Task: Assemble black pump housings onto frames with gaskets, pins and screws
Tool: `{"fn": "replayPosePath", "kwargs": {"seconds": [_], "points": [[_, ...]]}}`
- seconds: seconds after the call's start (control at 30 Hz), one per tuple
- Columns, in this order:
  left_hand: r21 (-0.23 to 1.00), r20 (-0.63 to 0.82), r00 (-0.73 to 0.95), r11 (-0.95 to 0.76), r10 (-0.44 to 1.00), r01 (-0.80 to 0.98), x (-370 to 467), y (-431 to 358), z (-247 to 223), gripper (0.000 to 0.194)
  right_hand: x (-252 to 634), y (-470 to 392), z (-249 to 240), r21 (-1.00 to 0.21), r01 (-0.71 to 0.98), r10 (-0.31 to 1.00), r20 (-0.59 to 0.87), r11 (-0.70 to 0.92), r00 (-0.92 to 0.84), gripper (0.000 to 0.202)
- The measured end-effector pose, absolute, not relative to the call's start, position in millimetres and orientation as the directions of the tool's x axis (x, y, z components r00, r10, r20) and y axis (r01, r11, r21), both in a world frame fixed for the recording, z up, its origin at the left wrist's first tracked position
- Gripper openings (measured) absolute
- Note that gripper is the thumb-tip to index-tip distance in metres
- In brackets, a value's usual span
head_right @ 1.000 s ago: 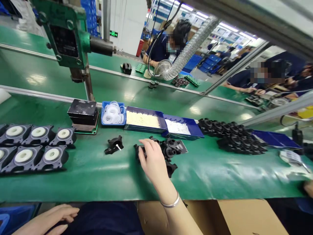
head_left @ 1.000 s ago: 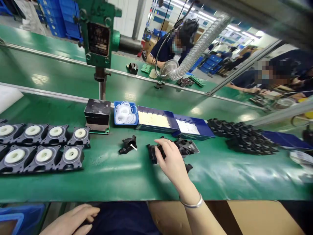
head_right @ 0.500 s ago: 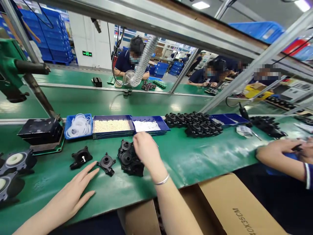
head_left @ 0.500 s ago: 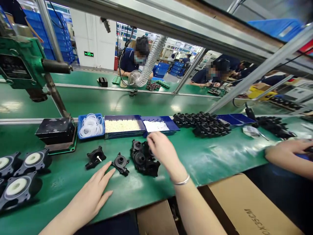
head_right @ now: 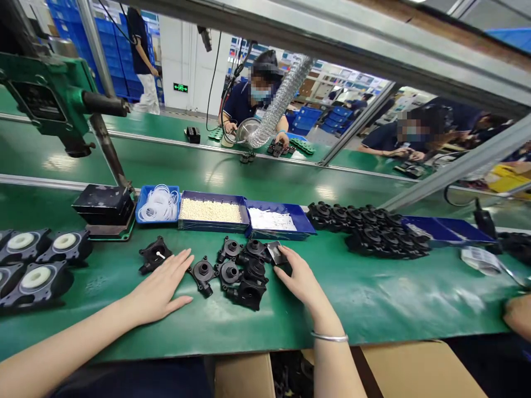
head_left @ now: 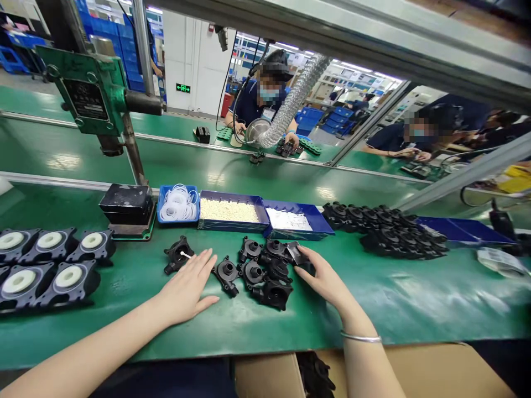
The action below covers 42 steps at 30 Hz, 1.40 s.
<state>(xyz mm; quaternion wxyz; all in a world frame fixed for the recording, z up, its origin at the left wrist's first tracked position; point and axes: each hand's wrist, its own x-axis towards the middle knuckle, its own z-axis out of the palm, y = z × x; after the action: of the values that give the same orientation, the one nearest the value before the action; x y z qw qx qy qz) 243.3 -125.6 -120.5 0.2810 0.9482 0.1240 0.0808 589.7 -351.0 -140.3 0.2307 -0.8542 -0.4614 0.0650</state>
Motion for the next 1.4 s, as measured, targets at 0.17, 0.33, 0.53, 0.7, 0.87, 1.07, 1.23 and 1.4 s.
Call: {"fn": "replayPosePath", "kwargs": {"seconds": [0.17, 0.33, 0.53, 0.7, 0.87, 1.07, 1.23, 1.4], "points": [[0.314, 0.029, 0.973, -0.926, 0.230, 0.210, 268.4, -140.1, -120.1, 0.082, 589.8, -342.9, -158.7, -0.448, 0.720, 0.706, 0.238, -0.530, 0.667, 0.063], [0.294, 0.013, 0.980, -0.938, 0.196, 0.184, 276.1, -139.4, -115.5, 0.083, 583.2, -350.0, -147.5, -0.458, 0.664, 0.601, 0.299, -0.591, 0.741, 0.064], [0.168, 0.020, 0.964, -0.951, 0.266, 0.259, 254.3, -147.9, -116.3, 0.076, 520.5, -334.2, -80.0, -0.612, 0.725, 0.594, 0.468, -0.316, 0.654, 0.050], [-0.019, 0.034, 0.973, -0.974, 0.226, 0.227, 234.1, -162.8, -121.4, 0.074, 449.7, -252.6, -55.6, -0.446, 0.894, 0.886, 0.432, 0.048, 0.168, 0.042], [-0.117, 0.040, 0.945, -0.938, 0.323, 0.326, 216.6, -139.4, -112.9, 0.072, 420.3, -207.2, -74.4, -0.225, 0.974, 0.976, 0.206, -0.023, 0.070, 0.036], [-0.098, -0.047, 0.892, -0.891, 0.450, 0.444, 193.4, -126.7, -116.7, 0.070, 421.8, -216.8, -65.3, -0.228, 0.973, 0.991, 0.135, 0.040, -0.009, 0.034], [-0.065, -0.029, 0.943, -0.942, 0.331, 0.328, 195.2, -127.7, -79.3, 0.050, 513.1, -211.1, -27.8, -0.352, 0.860, 0.872, 0.189, -0.370, 0.452, 0.029], [0.003, -0.014, 0.978, -0.978, 0.209, 0.209, 275.7, -94.0, 2.3, 0.025, 621.8, -197.3, -39.4, -0.301, 0.738, 0.763, 0.051, -0.604, 0.645, 0.026]]}}
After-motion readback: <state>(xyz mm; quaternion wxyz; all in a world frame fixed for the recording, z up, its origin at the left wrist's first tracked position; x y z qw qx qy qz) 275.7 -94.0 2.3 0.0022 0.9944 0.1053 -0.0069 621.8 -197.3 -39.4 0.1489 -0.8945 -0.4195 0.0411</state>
